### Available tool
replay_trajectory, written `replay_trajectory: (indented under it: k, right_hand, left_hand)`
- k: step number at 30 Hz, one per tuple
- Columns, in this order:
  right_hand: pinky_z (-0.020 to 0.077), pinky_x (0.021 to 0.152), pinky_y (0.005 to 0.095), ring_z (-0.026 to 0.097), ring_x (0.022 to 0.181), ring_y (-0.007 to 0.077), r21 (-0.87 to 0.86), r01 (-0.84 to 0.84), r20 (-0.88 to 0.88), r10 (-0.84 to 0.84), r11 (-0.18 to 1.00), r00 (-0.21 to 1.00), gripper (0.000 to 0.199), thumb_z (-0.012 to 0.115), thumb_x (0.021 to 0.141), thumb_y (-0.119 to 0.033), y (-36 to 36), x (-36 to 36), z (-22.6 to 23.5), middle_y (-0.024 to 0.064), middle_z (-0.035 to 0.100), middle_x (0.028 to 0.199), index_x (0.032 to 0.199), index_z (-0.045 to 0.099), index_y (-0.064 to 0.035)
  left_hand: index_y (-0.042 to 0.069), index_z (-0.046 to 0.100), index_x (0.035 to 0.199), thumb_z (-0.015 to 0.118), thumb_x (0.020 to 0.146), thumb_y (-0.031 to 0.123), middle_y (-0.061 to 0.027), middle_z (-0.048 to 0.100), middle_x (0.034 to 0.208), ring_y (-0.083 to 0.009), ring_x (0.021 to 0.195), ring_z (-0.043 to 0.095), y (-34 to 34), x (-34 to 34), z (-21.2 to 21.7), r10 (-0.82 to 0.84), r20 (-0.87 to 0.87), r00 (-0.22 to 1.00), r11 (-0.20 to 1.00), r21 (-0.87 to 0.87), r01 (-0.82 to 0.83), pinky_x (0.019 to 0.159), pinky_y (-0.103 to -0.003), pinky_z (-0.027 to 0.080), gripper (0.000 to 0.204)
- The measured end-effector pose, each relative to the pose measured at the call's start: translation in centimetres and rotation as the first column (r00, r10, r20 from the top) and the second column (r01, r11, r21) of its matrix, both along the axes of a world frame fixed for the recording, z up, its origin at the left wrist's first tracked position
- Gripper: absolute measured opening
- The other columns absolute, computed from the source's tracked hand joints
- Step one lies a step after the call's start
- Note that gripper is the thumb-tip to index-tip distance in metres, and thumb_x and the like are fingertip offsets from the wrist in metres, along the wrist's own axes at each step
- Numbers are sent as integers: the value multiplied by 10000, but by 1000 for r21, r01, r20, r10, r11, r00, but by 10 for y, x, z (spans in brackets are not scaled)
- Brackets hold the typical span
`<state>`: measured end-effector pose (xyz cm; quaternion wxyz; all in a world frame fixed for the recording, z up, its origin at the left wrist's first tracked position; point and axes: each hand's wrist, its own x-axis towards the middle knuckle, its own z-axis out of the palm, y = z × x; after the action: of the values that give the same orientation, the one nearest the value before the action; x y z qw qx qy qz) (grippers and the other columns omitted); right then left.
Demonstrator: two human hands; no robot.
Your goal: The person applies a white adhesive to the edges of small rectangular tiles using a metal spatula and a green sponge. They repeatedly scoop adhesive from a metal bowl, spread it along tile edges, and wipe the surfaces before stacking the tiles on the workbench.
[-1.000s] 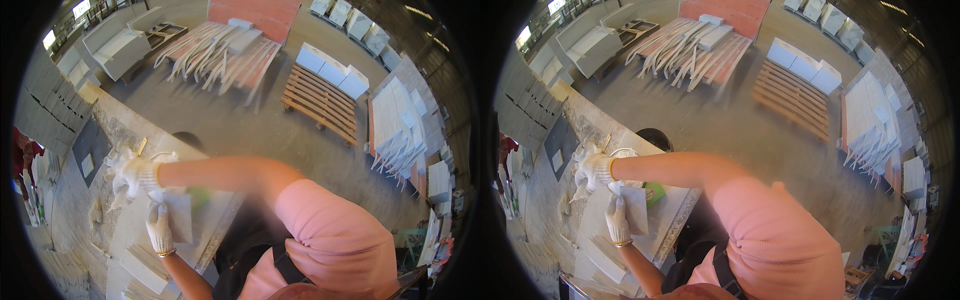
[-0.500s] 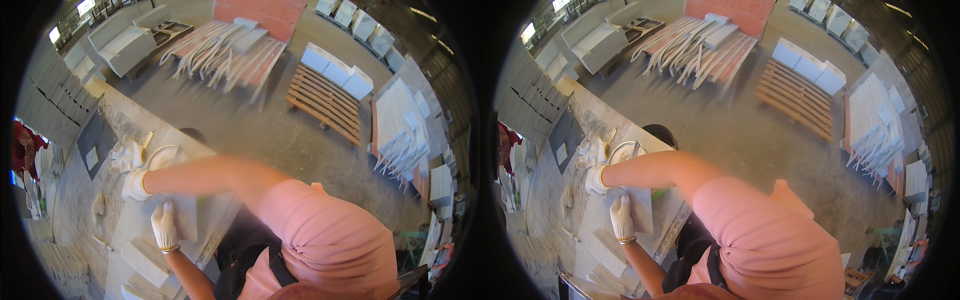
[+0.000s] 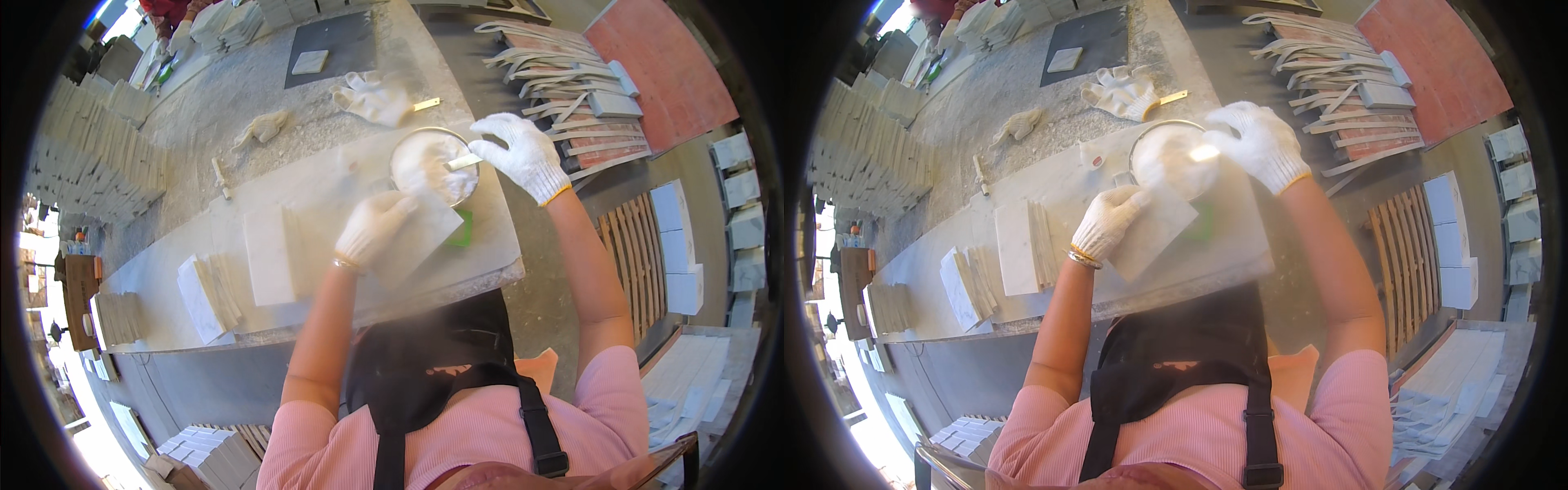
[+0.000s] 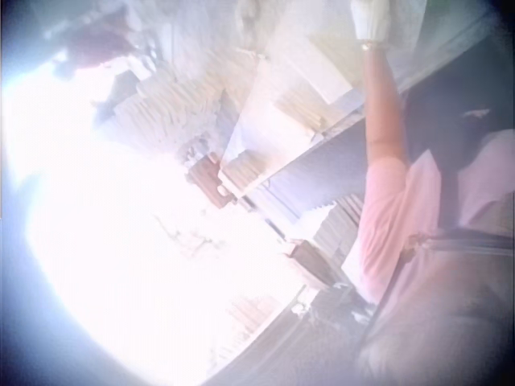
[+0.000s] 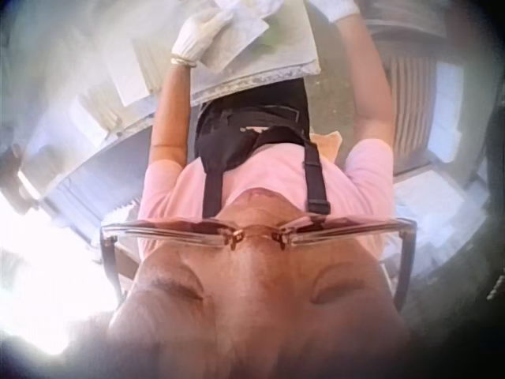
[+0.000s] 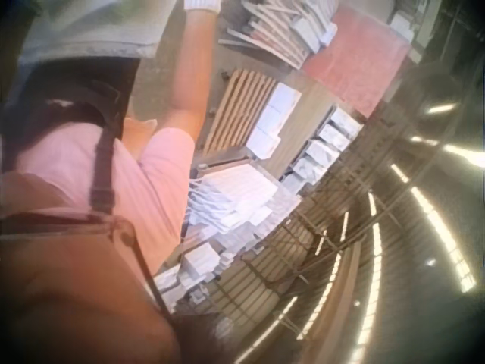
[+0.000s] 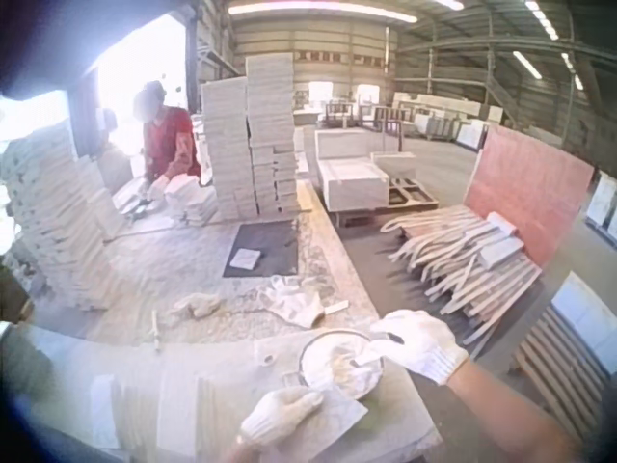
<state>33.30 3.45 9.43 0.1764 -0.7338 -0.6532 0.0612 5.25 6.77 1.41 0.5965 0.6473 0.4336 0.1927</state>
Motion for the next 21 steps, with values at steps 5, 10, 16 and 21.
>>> replay_trajectory:
  k: [5,10,16,21]
  right_hand:
    - [561,881,401,714,1054,305,-229,12,-21,-17,973,1000,394,704,936,-463,-5,0,-24,101,755,1155,1191,781,-173]
    - [574,802,360,746,914,289,-61,-72,-246,55,995,968,246,737,932,-285,-3,2,-40,107,782,1044,1123,804,-147]
    - [530,662,265,680,718,105,13,67,-633,-44,998,773,229,772,908,-147,-14,2,-41,52,796,946,1094,797,-15]
    - [486,607,242,627,676,77,-141,124,-803,-186,982,566,254,768,902,-119,-14,-8,-57,38,775,914,1120,783,11]
  left_hand:
    - [-25,758,1142,674,1004,351,-69,763,963,-140,874,673,1,6,9,13,-66,998,997,76,-8,830,-328,547,409]
    - [12,759,1138,661,995,351,-134,765,959,-204,867,699,3,7,13,7,-133,991,969,247,26,843,-357,549,381]
    - [29,759,1123,641,1000,344,-163,764,972,-237,883,720,6,5,9,18,-182,983,950,310,40,849,-361,550,359]
    - [31,759,1125,649,997,327,-158,768,964,-217,879,718,10,4,5,13,-174,985,951,308,42,850,-356,552,340]
